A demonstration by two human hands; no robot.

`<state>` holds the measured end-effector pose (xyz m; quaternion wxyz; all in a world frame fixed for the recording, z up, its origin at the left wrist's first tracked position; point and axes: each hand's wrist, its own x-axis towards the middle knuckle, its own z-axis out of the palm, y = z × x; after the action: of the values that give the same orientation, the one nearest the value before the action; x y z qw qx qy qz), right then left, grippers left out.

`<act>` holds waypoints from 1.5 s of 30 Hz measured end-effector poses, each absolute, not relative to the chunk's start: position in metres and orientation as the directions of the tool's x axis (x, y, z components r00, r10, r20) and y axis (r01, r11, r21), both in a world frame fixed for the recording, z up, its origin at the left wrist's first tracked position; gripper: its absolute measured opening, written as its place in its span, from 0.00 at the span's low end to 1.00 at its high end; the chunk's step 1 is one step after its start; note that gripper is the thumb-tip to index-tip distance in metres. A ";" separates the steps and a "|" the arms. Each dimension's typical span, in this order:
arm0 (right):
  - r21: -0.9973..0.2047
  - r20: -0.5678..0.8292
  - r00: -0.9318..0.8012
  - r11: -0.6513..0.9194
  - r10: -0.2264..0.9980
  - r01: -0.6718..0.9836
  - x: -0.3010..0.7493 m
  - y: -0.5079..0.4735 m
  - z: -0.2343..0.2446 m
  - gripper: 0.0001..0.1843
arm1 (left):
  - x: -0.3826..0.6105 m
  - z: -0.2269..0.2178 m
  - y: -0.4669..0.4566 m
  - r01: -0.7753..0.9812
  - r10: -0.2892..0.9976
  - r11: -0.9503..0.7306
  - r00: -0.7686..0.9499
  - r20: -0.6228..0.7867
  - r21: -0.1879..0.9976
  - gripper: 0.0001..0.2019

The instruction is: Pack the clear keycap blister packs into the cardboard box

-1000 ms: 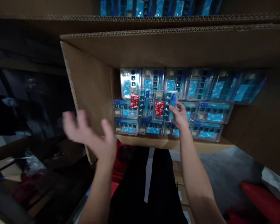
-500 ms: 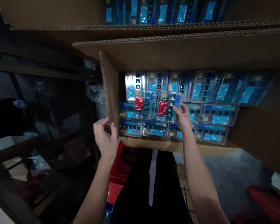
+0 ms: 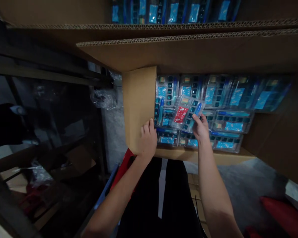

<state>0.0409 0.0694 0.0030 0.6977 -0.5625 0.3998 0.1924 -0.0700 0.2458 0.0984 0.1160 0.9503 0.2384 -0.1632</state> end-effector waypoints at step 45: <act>-0.555 -0.827 0.538 0.392 -0.164 -0.734 0.028 0.041 0.016 0.30 | -0.050 0.057 0.213 0.422 0.311 -0.904 0.749 -0.585 0.060 0.33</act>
<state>0.0277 0.0412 0.0163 0.7106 -0.5138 0.4369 0.2005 -0.0500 0.2129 0.0567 0.0946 0.9303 0.1971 -0.2946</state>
